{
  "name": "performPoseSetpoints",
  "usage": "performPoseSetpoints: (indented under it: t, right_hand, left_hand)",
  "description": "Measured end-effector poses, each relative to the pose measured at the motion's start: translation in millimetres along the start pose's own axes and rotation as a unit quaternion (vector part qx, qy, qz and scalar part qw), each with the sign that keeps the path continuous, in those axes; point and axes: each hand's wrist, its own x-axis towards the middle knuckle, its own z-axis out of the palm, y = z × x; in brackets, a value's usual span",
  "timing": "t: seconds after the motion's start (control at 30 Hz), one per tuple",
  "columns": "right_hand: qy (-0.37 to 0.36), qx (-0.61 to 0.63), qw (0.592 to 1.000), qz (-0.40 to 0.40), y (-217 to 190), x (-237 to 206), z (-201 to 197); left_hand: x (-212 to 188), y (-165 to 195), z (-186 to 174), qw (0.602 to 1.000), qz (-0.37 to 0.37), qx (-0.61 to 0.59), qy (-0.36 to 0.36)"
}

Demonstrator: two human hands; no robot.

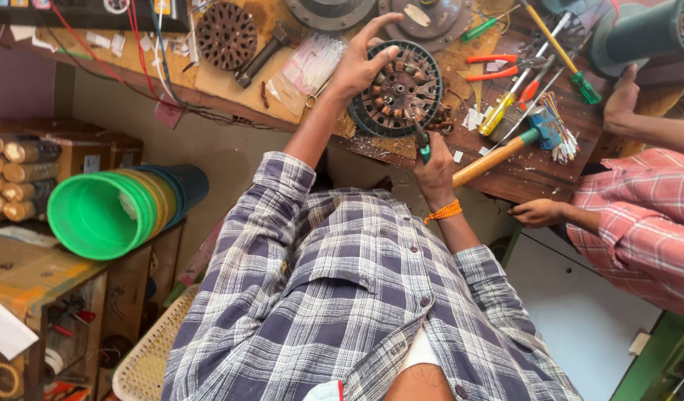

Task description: The person uses pliers to pull and remove copper wire coils from the slots of a motor stator core. They rotate the stator to access different slots and repeatedly extract wire segments, leaving the stator progressively stripped of coils.

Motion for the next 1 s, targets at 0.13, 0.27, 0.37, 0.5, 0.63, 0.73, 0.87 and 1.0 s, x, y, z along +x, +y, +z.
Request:
performPoseSetpoints:
  t: [0.13, 0.27, 0.37, 0.5, 0.63, 0.73, 0.87, 1.0]
  right_hand:
    - [-0.097, 0.027, 0.978, 0.182, -27.4, -8.8, -13.8]
    - [-0.200, 0.594, 0.709, 0.324, -55.2, -6.2, -36.7]
    - [-0.209, 0.632, 0.669, 0.329, -69.8, 1.4, -48.0]
    - [-0.150, 0.260, 0.930, 0.213, -80.1, -4.1, -45.5]
    - [-0.043, 0.034, 0.998, 0.002, -61.7, -29.2, -35.4]
    - [0.019, 0.067, 0.992, 0.108, -23.6, -48.7, -23.9]
    - [0.027, -0.043, 0.997, 0.060, 38.0, -63.2, -11.3]
    - [0.029, -0.108, 0.993, 0.044, 68.7, -50.5, -10.1]
  left_hand:
    - [4.6, -4.1, 0.0, 1.000, 0.013, 0.023, -0.002]
    - [6.5, -8.9, -0.6, 0.999, 0.045, 0.016, -0.002]
    - [7.3, -8.1, -0.7, 0.998, 0.058, 0.019, -0.002]
    - [7.5, -6.6, -0.4, 1.000, 0.026, 0.011, 0.001]
    - [7.2, -6.0, 0.5, 1.000, 0.024, 0.014, 0.005]
    - [3.0, -4.0, 2.8, 0.999, -0.017, 0.022, 0.029]
    - [-17.4, -5.5, 12.5, 0.994, 0.023, -0.004, 0.103]
    - [-35.4, -14.0, 25.4, 0.973, 0.071, 0.024, 0.219]
